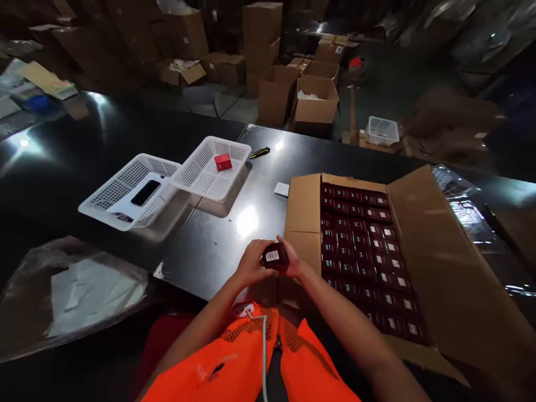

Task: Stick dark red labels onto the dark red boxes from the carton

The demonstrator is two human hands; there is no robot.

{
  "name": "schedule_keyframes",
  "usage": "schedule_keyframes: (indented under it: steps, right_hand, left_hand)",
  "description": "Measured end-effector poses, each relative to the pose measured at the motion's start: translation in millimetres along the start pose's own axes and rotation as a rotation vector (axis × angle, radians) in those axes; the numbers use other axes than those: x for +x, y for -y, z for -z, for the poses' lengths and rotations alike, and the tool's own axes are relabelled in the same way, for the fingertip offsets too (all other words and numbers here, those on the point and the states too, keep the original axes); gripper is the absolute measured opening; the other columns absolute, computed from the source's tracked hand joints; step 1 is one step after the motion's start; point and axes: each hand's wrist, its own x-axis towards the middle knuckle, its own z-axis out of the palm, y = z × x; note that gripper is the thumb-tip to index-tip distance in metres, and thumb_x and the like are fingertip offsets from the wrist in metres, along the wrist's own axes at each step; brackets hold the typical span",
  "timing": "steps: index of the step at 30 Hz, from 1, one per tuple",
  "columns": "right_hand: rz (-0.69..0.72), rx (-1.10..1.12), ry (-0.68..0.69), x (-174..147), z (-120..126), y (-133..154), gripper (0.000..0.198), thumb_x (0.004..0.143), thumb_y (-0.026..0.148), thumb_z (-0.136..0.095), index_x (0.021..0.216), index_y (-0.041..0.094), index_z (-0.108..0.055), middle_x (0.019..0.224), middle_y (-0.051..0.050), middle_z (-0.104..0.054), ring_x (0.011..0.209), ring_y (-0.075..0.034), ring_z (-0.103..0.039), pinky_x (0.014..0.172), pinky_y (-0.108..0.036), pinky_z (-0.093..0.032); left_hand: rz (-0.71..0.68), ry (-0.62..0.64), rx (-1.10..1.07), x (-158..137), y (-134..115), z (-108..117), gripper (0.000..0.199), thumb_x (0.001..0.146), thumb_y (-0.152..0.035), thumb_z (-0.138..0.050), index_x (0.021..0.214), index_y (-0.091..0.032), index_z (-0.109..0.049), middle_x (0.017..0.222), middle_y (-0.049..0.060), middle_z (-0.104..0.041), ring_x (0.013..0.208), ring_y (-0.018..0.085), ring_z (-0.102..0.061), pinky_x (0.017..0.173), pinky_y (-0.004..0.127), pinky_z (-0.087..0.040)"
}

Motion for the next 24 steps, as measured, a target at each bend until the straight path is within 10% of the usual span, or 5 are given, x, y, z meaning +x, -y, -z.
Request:
schedule_keyframes:
  steps: [11,18,24]
  right_hand:
    - [0.271,-0.325,-0.634,53.0,4.9,-76.6,0.043,0.088,0.063,-0.051,0.099,0.022,-0.059,0.094,-0.004,-0.065,0.076,-0.015,-0.06,0.066,-0.026,-0.047]
    - [0.43,-0.342,-0.916,-35.8,14.1,-155.5,0.041,0.069,0.046,-0.072,0.103,0.024,-0.064,0.089,-0.003,-0.069,0.083,-0.023,-0.066,0.081,-0.038,-0.051]
    - [0.565,-0.509,-1.283,-128.9,6.8,-201.7,0.046,0.079,0.046,-0.062,0.12,0.025,-0.066,0.116,-0.012,-0.071,0.105,-0.029,-0.068,0.099,-0.047,-0.054]
  left_hand:
    - [0.12,0.091,0.162,3.4,130.5,21.3,0.064,0.061,-0.001,-0.065,0.119,-0.028,-0.064,0.124,0.011,-0.071,0.119,0.033,-0.065,0.105,0.052,-0.053]
    - [0.037,0.294,0.231,-13.4,163.3,14.0,0.068,0.06,-0.023,-0.069,0.128,-0.022,-0.06,0.135,0.017,-0.065,0.13,0.045,-0.059,0.11,0.063,-0.048]
    - [-0.031,-0.03,0.376,38.3,186.6,63.0,0.065,0.086,-0.063,-0.048,0.136,-0.022,-0.049,0.152,0.019,-0.05,0.146,0.042,-0.045,0.117,0.06,-0.041]
